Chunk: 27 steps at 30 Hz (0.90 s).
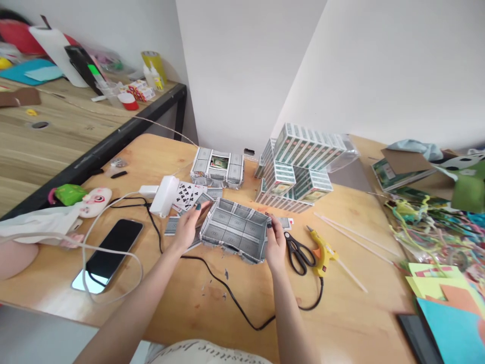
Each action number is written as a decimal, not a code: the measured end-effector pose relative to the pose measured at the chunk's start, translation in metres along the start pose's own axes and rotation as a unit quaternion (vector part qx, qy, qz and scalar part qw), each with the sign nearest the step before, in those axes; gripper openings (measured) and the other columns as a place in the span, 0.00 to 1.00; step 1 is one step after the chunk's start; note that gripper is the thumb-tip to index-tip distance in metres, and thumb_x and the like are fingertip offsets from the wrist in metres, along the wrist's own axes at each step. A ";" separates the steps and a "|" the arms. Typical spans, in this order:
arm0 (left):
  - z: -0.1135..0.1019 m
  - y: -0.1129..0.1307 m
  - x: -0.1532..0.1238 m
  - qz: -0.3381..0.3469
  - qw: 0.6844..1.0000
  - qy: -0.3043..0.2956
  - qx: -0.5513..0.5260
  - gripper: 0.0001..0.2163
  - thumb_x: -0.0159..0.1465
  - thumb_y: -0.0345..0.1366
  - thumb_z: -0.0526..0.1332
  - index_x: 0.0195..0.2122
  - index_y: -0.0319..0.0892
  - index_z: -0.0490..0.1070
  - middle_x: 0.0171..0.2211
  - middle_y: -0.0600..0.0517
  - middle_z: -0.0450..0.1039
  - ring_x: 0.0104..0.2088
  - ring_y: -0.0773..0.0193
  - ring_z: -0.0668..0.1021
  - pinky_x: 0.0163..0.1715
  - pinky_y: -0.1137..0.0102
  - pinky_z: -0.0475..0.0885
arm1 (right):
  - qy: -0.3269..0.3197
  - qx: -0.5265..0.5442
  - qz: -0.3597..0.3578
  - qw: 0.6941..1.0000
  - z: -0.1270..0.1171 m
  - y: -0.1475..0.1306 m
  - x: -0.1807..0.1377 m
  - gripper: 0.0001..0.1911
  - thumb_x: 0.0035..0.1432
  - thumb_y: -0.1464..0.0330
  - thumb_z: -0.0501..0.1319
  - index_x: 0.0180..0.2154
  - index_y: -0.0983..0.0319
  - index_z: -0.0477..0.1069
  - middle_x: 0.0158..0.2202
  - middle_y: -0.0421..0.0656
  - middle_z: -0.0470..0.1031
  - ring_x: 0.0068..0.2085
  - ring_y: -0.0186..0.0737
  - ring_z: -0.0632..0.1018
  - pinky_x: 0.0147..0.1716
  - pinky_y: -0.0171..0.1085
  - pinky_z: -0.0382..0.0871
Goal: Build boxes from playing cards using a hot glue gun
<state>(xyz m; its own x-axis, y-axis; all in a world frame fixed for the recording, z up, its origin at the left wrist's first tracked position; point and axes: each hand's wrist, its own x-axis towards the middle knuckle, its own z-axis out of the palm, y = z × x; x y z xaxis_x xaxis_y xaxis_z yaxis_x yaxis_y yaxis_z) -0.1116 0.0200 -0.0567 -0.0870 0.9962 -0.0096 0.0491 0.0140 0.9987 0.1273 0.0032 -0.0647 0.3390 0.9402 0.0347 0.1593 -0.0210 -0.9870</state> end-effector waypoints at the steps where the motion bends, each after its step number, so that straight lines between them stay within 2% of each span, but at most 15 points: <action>1: 0.000 0.000 -0.005 -0.003 1.000 -0.006 0.016 0.22 0.64 0.45 0.50 0.53 0.38 0.68 0.54 0.44 0.69 0.56 0.54 0.69 0.57 0.58 0.60 | 0.005 -0.007 0.000 1.000 -0.002 0.001 -0.001 0.20 0.55 0.63 0.53 0.48 0.62 0.68 0.51 0.49 0.72 0.54 0.45 0.70 0.54 0.46 0.60; 4: 0.004 0.000 -0.018 0.014 0.993 -0.001 0.115 0.21 0.59 0.40 0.56 0.54 0.42 0.67 0.56 0.47 0.66 0.58 0.55 0.66 0.59 0.60 0.58 | 0.027 -0.048 -0.013 0.998 -0.010 0.000 -0.009 0.19 0.54 0.62 0.55 0.46 0.63 0.69 0.48 0.49 0.74 0.49 0.46 0.73 0.50 0.45 0.63; 7: 0.011 0.002 -0.016 0.021 0.988 -0.002 0.153 0.20 0.61 0.37 0.53 0.54 0.43 0.65 0.57 0.48 0.65 0.58 0.58 0.65 0.59 0.62 0.57 | 0.047 -0.101 -0.039 0.993 -0.022 -0.003 -0.022 0.15 0.55 0.60 0.56 0.37 0.63 0.73 0.38 0.47 0.77 0.42 0.46 0.76 0.44 0.42 0.66; 10: 0.017 0.005 0.001 0.019 0.990 -0.043 0.132 0.17 0.62 0.38 0.50 0.50 0.42 0.68 0.54 0.48 0.68 0.56 0.59 0.68 0.57 0.62 0.59 | 0.039 -0.107 -0.018 0.993 -0.033 -0.007 -0.038 0.19 0.56 0.56 0.54 0.25 0.63 0.72 0.26 0.45 0.76 0.30 0.43 0.76 0.33 0.38 0.67; 13: 0.022 0.010 0.023 0.017 0.986 -0.112 0.118 0.14 0.61 0.39 0.51 0.43 0.41 0.72 0.49 0.47 0.73 0.52 0.58 0.72 0.54 0.63 0.62 | 0.009 -0.075 0.037 0.996 -0.036 -0.010 -0.047 0.24 0.57 0.54 0.53 0.18 0.62 0.67 0.17 0.42 0.70 0.20 0.37 0.71 0.23 0.35 0.65; 16: 0.027 0.013 0.036 0.003 0.981 -0.139 0.139 0.13 0.60 0.40 0.54 0.40 0.40 0.74 0.44 0.48 0.75 0.46 0.56 0.75 0.50 0.63 0.65 | 0.045 -0.081 0.040 0.995 -0.032 -0.014 -0.038 0.21 0.56 0.56 0.55 0.18 0.62 0.67 0.18 0.42 0.71 0.22 0.38 0.73 0.25 0.35 0.66; 18: 0.031 0.013 0.040 0.003 0.980 -0.141 0.138 0.13 0.60 0.41 0.55 0.39 0.40 0.74 0.42 0.48 0.76 0.44 0.56 0.75 0.49 0.63 0.66 | 0.070 -0.086 0.017 0.994 -0.024 -0.018 -0.022 0.16 0.55 0.59 0.56 0.24 0.63 0.72 0.25 0.44 0.77 0.29 0.40 0.77 0.31 0.36 0.69; 20: 0.036 0.010 0.041 0.007 0.983 -0.141 0.118 0.14 0.59 0.41 0.55 0.39 0.40 0.75 0.41 0.48 0.76 0.44 0.56 0.75 0.49 0.64 0.66 | 0.040 -0.066 -0.012 0.997 -0.013 -0.021 -0.001 0.13 0.53 0.60 0.58 0.35 0.62 0.74 0.36 0.46 0.79 0.38 0.42 0.78 0.39 0.38 0.70; 22: 0.040 0.006 0.042 0.007 0.985 -0.149 0.090 0.15 0.59 0.43 0.55 0.39 0.40 0.75 0.41 0.48 0.76 0.44 0.56 0.75 0.49 0.64 0.66 | -0.042 -0.038 -0.036 0.998 0.002 -0.023 0.019 0.14 0.53 0.62 0.58 0.39 0.60 0.75 0.43 0.46 0.78 0.45 0.43 0.76 0.45 0.40 0.69; 25: 0.044 -0.003 0.042 0.013 0.984 -0.165 0.067 0.16 0.60 0.46 0.55 0.40 0.40 0.74 0.40 0.49 0.76 0.43 0.57 0.75 0.47 0.64 0.66 | -0.150 -0.033 -0.033 0.988 0.024 -0.022 0.038 0.12 0.52 0.63 0.59 0.35 0.60 0.77 0.39 0.44 0.80 0.42 0.44 0.78 0.45 0.41 0.69; 27: 0.045 -0.009 0.043 0.023 0.983 -0.160 0.083 0.17 0.60 0.46 0.54 0.40 0.40 0.74 0.38 0.49 0.76 0.41 0.57 0.75 0.46 0.65 0.67 | -0.170 -0.042 -0.030 0.984 0.033 -0.020 0.042 0.11 0.51 0.63 0.59 0.32 0.60 0.78 0.35 0.44 0.80 0.39 0.44 0.78 0.43 0.42 0.70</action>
<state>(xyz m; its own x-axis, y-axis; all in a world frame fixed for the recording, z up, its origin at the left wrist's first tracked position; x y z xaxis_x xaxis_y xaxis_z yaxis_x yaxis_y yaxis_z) -0.0709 0.0670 -0.0686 0.2351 0.9719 -0.0064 0.2094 -0.0442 0.9768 0.1074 0.0542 -0.0488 -0.0003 0.9997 0.0246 0.2511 0.0239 -0.9677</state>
